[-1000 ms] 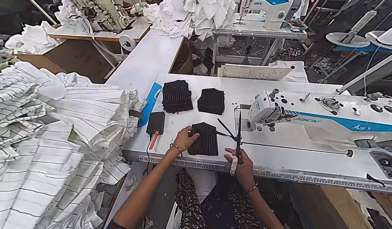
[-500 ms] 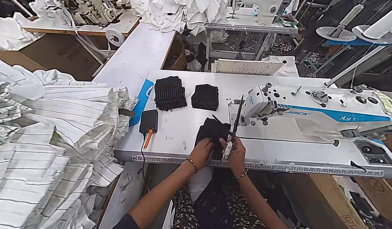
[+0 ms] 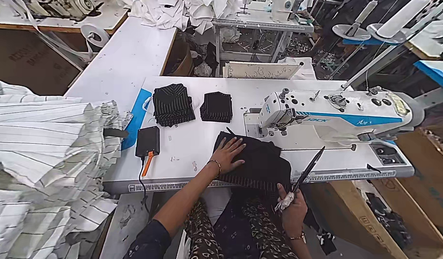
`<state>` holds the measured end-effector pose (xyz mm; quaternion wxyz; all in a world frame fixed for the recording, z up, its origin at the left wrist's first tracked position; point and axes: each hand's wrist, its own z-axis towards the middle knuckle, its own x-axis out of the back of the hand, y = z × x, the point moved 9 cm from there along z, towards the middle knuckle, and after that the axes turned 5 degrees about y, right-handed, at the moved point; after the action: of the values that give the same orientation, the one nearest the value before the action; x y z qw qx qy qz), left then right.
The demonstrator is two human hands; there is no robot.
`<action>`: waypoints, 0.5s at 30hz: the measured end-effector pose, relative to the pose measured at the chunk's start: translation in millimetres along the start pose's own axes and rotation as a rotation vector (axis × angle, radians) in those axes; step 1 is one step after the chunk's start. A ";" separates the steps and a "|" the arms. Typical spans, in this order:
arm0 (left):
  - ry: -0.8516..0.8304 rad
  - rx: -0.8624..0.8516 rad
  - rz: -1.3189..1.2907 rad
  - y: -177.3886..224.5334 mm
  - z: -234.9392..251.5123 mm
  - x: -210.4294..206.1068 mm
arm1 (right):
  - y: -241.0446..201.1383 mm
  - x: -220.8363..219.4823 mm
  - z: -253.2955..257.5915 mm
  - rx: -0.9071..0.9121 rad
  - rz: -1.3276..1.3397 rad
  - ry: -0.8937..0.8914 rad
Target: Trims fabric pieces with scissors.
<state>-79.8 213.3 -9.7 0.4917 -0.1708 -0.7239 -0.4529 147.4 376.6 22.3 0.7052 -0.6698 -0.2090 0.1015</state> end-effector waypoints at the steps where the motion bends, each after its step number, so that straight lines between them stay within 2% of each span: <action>1: -0.019 0.024 0.015 -2.9 -1.8 -0.1 | 3.1 -0.5 -0.9 -0.036 0.012 0.005; 3: -0.018 0.103 0.033 -13.9 -10.6 1.6 | 4.7 -3.5 -2.6 -0.063 0.026 0.000; 7: 0.104 0.328 0.085 -46.2 -44.2 11.5 | -4.7 -11.2 -6.9 0.000 0.084 -0.112; 9: 0.116 0.441 0.095 -59.2 -58.1 15.9 | -8.4 -16.7 -12.5 -0.007 0.117 -0.222; 11: 0.120 0.492 0.090 -64.1 -64.2 18.7 | -9.7 -22.6 -22.7 -0.102 0.079 -0.376; 13: 0.181 0.417 0.075 -59.4 -63.1 21.8 | -4.2 -25.6 -36.6 -0.246 -0.038 -0.572; 15: 0.264 0.236 0.050 -46.5 -59.3 22.3 | 4.5 -19.9 -53.8 -0.422 -0.143 -0.756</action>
<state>-89.2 135.3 -6.7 0.6103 -0.0690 -0.6966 -0.3708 153.4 320.0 13.9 0.4322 -0.6988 -0.5143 0.2458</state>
